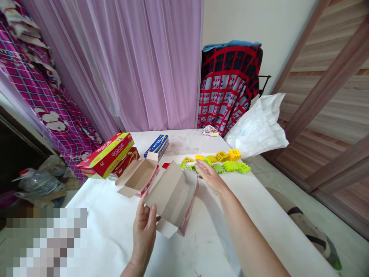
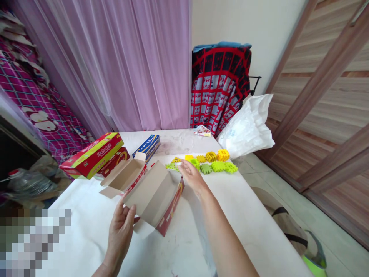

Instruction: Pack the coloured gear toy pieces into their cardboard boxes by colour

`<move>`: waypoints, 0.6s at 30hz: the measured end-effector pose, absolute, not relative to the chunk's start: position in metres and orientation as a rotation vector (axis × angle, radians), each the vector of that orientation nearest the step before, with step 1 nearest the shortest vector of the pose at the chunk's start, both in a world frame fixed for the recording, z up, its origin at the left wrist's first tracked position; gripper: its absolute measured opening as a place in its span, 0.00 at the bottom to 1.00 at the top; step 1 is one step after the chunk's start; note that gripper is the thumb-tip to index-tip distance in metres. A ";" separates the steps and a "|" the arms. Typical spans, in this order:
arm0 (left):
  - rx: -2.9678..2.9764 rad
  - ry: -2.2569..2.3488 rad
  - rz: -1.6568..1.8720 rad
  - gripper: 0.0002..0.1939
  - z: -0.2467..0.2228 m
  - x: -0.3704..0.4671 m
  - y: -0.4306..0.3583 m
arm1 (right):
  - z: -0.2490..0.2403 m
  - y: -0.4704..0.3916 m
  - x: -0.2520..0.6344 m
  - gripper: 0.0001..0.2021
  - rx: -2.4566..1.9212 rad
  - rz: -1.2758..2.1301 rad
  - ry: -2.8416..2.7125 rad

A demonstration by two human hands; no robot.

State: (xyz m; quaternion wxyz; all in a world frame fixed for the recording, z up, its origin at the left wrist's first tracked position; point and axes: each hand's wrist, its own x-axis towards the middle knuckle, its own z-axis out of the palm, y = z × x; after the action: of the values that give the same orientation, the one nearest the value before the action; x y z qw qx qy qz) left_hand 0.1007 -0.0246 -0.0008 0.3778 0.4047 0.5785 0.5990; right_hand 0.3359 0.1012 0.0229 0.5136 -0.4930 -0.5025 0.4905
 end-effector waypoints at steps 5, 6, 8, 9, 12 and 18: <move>1.630 1.707 1.525 0.37 -0.002 0.107 -0.023 | -0.007 0.059 0.332 0.32 -1.236 1.231 -1.129; 1.845 1.762 1.518 0.38 0.002 0.106 -0.024 | -0.010 0.056 0.329 0.32 -1.226 1.255 -1.124; 2.277 1.857 1.425 0.40 0.013 0.102 -0.024 | -0.012 0.055 0.326 0.32 -1.219 1.293 -1.099; 2.472 1.883 1.323 0.39 0.019 0.101 -0.023 | -0.012 0.055 0.325 0.32 -1.221 1.305 -1.086; 2.856 1.838 0.893 0.28 0.035 0.097 -0.020 | -0.011 0.056 0.328 0.32 -1.231 1.313 -1.063; 2.692 1.950 0.460 0.33 0.029 0.089 -0.015 | -0.014 0.052 0.331 0.34 -1.205 1.391 -1.029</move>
State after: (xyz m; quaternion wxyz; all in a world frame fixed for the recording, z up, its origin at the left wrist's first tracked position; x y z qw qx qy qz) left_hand 0.0892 -0.0149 0.0287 -0.1068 0.7977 0.5777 0.1364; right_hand 0.3315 0.0516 -0.0142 0.4940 -0.4969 -0.4242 0.5737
